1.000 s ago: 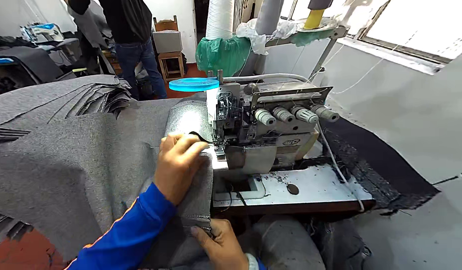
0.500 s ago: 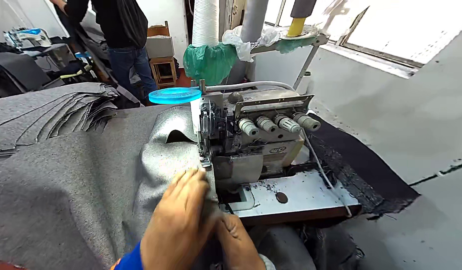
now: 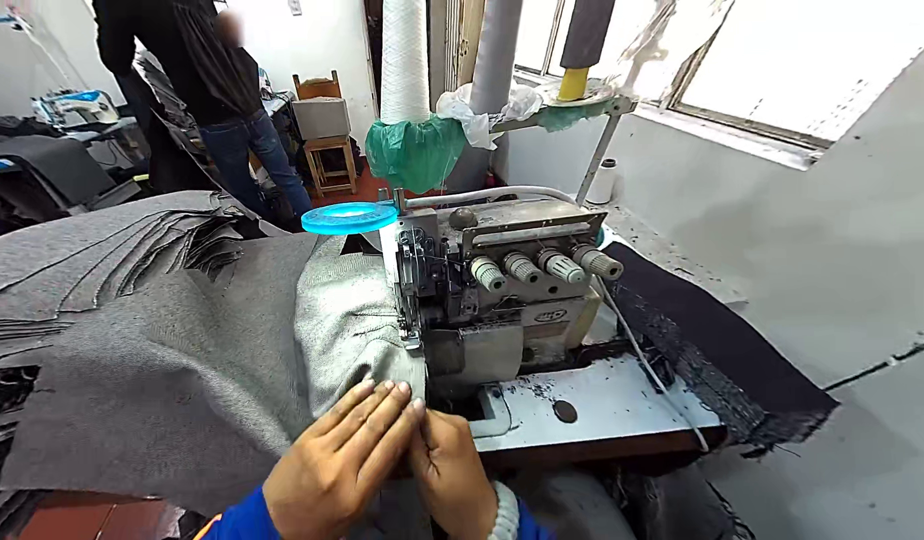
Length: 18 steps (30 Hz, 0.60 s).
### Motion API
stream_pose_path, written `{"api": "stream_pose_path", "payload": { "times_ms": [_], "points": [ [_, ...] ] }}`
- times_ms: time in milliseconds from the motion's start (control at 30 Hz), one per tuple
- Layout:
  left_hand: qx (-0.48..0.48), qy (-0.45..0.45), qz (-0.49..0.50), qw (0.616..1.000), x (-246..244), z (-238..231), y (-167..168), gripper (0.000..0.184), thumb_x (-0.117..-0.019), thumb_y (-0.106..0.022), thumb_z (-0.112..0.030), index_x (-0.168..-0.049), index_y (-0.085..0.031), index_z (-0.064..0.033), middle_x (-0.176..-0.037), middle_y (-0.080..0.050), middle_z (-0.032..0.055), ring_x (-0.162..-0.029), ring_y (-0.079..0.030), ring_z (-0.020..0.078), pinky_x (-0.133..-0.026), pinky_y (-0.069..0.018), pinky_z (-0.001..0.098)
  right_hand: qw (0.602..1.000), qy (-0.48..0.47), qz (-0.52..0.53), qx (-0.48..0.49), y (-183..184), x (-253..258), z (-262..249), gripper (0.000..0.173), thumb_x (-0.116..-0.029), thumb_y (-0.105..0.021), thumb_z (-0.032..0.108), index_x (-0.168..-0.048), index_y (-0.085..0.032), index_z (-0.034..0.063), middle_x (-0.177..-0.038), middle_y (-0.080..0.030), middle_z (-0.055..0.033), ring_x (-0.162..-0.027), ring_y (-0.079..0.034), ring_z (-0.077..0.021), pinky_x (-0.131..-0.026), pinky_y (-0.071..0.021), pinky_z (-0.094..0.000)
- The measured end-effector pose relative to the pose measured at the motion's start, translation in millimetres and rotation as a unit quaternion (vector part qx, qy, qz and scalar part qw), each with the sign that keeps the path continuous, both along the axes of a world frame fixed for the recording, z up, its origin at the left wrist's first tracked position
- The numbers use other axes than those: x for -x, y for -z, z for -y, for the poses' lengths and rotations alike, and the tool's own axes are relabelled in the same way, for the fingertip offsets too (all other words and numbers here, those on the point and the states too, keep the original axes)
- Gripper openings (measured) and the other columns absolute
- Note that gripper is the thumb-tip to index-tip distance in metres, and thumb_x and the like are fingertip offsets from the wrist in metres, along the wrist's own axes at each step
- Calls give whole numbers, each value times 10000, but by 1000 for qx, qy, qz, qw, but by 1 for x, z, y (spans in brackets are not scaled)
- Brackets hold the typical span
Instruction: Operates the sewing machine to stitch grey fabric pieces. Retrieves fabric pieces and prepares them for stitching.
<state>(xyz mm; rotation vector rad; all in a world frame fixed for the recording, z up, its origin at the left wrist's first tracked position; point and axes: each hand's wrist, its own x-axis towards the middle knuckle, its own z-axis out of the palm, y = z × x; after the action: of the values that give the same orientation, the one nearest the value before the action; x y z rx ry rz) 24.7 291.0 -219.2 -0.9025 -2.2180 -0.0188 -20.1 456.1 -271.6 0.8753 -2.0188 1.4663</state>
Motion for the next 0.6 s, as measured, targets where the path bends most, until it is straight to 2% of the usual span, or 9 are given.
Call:
{"api": "stream_pose_path", "payload": {
  "times_ms": [67,167,267,333,400,467,500,567,600],
  "points": [
    [-18,14,28,999,12,1,-14,292,-1028,-511,-28,-1279,-659,-21,-1228,-735,125,-1172,-699,234,-1077,-518,389,999,-16,37,28,-3,7,2,441,-1034,-485,257,-666,-603,44,-555,-545,-31,-507,-557,-83,-489,-478,-244],
    [-46,17,75,996,26,1,-26,276,-1010,-510,23,-1206,-696,-37,-1164,-760,101,-1122,-725,240,-1043,-549,385,994,-63,77,40,-4,7,5,462,-1054,-449,245,-649,-566,55,-539,-528,-19,-488,-547,-75,-467,-468,-251],
    [-53,15,83,995,35,2,-24,275,-988,-518,47,-1155,-714,-48,-1157,-763,97,-1131,-723,239,-1048,-548,378,994,-95,48,13,8,-12,10,442,-1051,-463,223,-685,-622,33,-554,-597,-39,-496,-604,-96,-479,-515,-262],
    [-63,-8,80,995,29,4,-15,319,-970,-499,51,-1196,-699,-54,-1224,-740,104,-1189,-694,263,-1078,-524,416,996,-80,21,15,19,-16,8,466,-1073,-434,242,-688,-609,48,-558,-593,-34,-491,-588,-88,-477,-499,-241],
    [-94,-93,43,990,9,9,12,408,-938,-509,-17,-1311,-659,-89,-1337,-684,122,-1292,-615,348,-1098,-476,537,998,-58,15,14,23,-19,-5,496,-1097,-411,268,-703,-611,44,-581,-592,-42,-510,-578,-94,-495,-500,-240],
    [-153,-211,4,965,-8,28,52,515,-937,-570,-135,-1450,-534,-126,-1473,-533,248,-1389,-457,510,-1094,-380,694,1000,-19,11,-13,22,-21,-25,467,-1090,-421,263,-757,-660,40,-646,-641,-49,-582,-630,-102,-569,-552,-242],
    [-185,-267,13,946,-9,43,68,580,-946,-602,-201,-1502,-460,-118,-1526,-442,302,-1413,-406,545,-1088,-369,722,999,3,5,-46,22,-19,-35,426,-1077,-437,241,-802,-691,38,-712,-676,-59,-663,-668,-121,-646,-578,-259],
    [-241,-347,113,899,7,60,72,745,-894,-665,-165,-1557,-378,17,-1554,-373,361,-1383,-425,584,-1037,-357,794,986,43,-2,-162,27,-5,-51,353,-1051,-495,250,-908,-733,32,-898,-746,-99,-898,-726,-222,-847,-590,-385],
    [-253,-372,183,874,23,65,67,750,-885,-683,-114,-1553,-377,37,-1561,-364,360,-1385,-425,578,-1045,-347,795,969,61,14,-238,30,0,-54,339,-1026,-551,291,-953,-745,23,-956,-757,-125,-963,-735,-292,-891,-584,-473]
  ]
}}
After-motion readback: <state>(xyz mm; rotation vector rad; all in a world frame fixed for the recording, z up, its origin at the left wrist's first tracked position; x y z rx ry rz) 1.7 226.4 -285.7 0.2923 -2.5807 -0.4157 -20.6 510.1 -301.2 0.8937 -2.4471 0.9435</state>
